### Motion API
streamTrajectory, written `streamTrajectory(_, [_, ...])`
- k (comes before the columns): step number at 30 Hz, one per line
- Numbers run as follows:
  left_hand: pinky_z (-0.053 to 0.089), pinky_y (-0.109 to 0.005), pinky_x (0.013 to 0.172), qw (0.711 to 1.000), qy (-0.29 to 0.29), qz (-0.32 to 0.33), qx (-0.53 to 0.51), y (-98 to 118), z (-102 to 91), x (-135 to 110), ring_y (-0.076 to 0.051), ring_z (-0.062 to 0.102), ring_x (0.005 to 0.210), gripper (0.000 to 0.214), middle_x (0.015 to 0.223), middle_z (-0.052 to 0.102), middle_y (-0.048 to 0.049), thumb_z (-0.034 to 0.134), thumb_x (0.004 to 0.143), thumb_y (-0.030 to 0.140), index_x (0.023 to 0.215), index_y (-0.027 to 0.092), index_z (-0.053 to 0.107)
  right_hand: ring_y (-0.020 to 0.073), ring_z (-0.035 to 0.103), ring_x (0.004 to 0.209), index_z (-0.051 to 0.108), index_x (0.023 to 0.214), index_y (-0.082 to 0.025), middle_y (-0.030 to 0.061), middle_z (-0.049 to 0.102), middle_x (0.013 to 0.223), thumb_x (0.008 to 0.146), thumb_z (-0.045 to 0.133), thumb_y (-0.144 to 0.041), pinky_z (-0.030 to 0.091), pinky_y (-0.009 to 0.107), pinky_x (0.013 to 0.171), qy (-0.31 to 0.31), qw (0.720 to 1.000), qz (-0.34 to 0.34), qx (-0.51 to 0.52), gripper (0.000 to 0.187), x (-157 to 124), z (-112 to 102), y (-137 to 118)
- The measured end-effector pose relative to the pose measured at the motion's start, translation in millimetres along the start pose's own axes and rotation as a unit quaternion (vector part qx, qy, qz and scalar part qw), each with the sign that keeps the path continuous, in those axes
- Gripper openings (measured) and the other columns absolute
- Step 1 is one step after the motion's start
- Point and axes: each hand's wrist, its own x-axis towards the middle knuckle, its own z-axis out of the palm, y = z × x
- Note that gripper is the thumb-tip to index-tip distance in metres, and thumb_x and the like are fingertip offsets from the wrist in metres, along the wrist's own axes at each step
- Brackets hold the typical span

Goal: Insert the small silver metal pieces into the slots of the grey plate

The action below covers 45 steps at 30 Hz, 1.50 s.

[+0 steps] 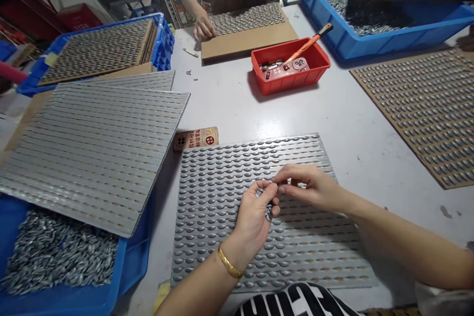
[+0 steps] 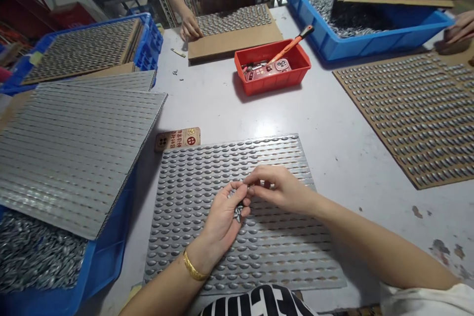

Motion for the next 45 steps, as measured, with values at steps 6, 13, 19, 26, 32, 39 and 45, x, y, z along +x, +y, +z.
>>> streamTrajectory(6, [0.036, -0.015, 0.045, 1.0, 0.013, -0.007, 0.009, 1.5, 4.6, -0.3, -0.007, 0.051, 0.059, 0.021, 0.07, 0.059, -0.0015, 0.074, 0.077, 0.029, 0.081, 0.014, 0.059, 0.013, 0.063, 0.074, 0.068, 0.092, -0.018, 0.0033, 0.068, 0.083, 0.091, 0.058, -0.025, 0.051, 0.024, 0.063, -0.024, 0.996, 0.039, 0.07, 0.012, -4.2, -3.2, 9.9])
streamTrajectory(13, [0.054, -0.028, 0.066, 0.997, 0.055, -0.052, -0.034, 3.3, 7.3, -5.2, -0.02, 0.069, 0.079, 0.025, 0.099, 0.069, -0.0156, 0.056, 0.083, 0.014, 0.107, 0.011, 0.059, 0.0158, 0.061, 0.077, 0.066, 0.098, -0.019, 0.0075, 0.066, 0.09, 0.094, 0.048, -0.016, 0.05, 0.028, 0.065, 0.113, 0.953, -0.113, -0.256, 0.019, 4.5, -2.1, 50.7])
streamTrajectory(19, [0.051, -0.021, 0.063, 0.999, 0.021, -0.049, 0.0, 0.4, 6.3, -7.4, -0.014, 0.066, 0.074, 0.015, 0.093, 0.069, -0.0108, 0.064, 0.083, 0.022, 0.095, 0.014, 0.057, 0.0166, 0.057, 0.079, 0.065, 0.097, -0.017, 0.0082, 0.063, 0.09, 0.091, 0.043, -0.009, 0.045, 0.026, 0.065, 0.073, 0.921, -0.121, -0.364, 0.024, 10.3, -0.4, 65.4])
streamTrajectory(26, [0.035, -0.013, 0.044, 0.999, 0.005, -0.039, 0.017, -0.2, 4.5, -5.1, -0.006, 0.051, 0.055, 0.024, 0.072, 0.06, -0.0019, 0.069, 0.082, 0.032, 0.094, 0.013, 0.059, 0.0167, 0.055, 0.077, 0.065, 0.097, -0.017, 0.008, 0.061, 0.087, 0.089, 0.043, -0.009, 0.044, 0.027, 0.064, 0.057, 0.938, -0.104, -0.325, 0.025, 10.6, -3.6, 50.9])
streamTrajectory(32, [0.022, -0.012, 0.04, 1.0, -0.001, -0.03, 0.002, -4.0, 0.8, -3.5, -0.004, 0.043, 0.051, 0.026, 0.067, 0.054, 0.0012, 0.072, 0.079, 0.033, 0.084, 0.016, 0.053, 0.0144, 0.06, 0.074, 0.067, 0.096, -0.02, 0.0046, 0.065, 0.087, 0.091, 0.057, -0.031, 0.047, 0.025, 0.058, 0.073, 0.997, 0.032, -0.008, 0.016, -5.4, 3.9, 15.3])
streamTrajectory(39, [0.023, -0.014, 0.041, 1.0, 0.004, -0.01, -0.015, -10.3, 8.7, -3.9, -0.004, 0.043, 0.053, 0.03, 0.07, 0.054, 0.0007, 0.073, 0.078, 0.036, 0.082, 0.016, 0.051, 0.0155, 0.064, 0.077, 0.068, 0.092, -0.018, 0.0039, 0.067, 0.085, 0.088, 0.064, -0.035, 0.054, 0.028, 0.067, 0.109, 0.974, 0.084, 0.178, 0.017, -19.6, 26.1, 2.4])
streamTrajectory(45, [0.022, -0.015, 0.04, 1.0, 0.021, -0.004, 0.015, -17.7, 8.9, -0.3, -0.005, 0.039, 0.053, 0.035, 0.068, 0.049, 0.0017, 0.072, 0.077, 0.045, 0.082, 0.015, 0.055, 0.018, 0.063, 0.086, 0.068, 0.102, -0.024, 0.0051, 0.068, 0.091, 0.094, 0.055, -0.025, 0.053, 0.032, 0.074, 0.158, 0.987, -0.006, 0.003, 0.015, -27.2, 34.1, 9.0])
